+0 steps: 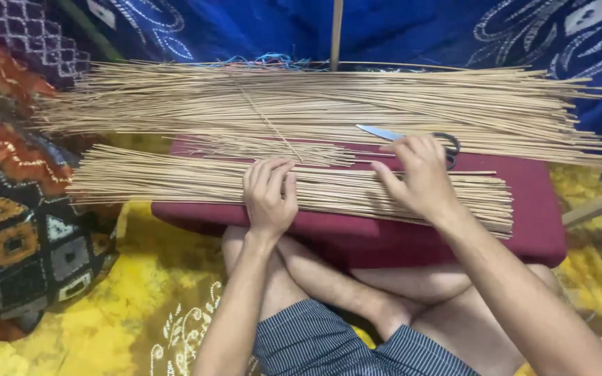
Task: Sorting and aligning thin wooden sticks on a cushion, occasionally using scissors to trim them.
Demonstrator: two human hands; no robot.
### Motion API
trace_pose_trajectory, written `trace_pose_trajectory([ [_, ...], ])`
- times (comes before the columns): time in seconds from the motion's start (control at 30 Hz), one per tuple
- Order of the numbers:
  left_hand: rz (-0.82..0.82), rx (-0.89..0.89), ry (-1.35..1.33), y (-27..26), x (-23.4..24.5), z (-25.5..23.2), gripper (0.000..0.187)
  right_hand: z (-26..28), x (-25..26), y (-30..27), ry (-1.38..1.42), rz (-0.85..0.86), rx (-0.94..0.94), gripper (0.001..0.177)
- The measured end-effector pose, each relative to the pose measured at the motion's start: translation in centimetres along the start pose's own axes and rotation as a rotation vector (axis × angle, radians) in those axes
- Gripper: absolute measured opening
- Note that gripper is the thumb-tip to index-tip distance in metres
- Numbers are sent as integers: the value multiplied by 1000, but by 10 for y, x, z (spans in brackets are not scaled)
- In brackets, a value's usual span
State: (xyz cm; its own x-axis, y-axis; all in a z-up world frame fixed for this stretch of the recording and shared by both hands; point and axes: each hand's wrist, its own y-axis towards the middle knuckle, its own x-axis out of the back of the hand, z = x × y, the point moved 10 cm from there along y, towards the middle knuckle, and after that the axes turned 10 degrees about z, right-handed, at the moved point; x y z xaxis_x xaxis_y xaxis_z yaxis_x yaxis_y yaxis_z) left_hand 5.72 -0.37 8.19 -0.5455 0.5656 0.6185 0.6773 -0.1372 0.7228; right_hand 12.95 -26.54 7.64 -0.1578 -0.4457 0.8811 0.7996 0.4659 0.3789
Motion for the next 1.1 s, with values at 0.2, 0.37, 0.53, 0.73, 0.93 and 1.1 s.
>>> trace_pose_trajectory([
  [0.2,-157,55,30,0,26,39,12,76,-65,85,73,214,19,21],
  [0.37,-143,51,-15,1,25,36,10,73,-130,133,47,240,-27,24],
  [0.53,-133,42,-57,0,27,36,11,81,-143,151,73,282,-79,29],
  [0.73,-106,45,-64,-3,21,40,9,79,-148,152,93,285,-15,17],
  [0.93,-104,22,-76,-4,19,39,8,93,-96,123,-67,195,230,10],
  [1.1,-104,8,-35,-6,16,38,7,77,-90,102,-217,253,222,10],
])
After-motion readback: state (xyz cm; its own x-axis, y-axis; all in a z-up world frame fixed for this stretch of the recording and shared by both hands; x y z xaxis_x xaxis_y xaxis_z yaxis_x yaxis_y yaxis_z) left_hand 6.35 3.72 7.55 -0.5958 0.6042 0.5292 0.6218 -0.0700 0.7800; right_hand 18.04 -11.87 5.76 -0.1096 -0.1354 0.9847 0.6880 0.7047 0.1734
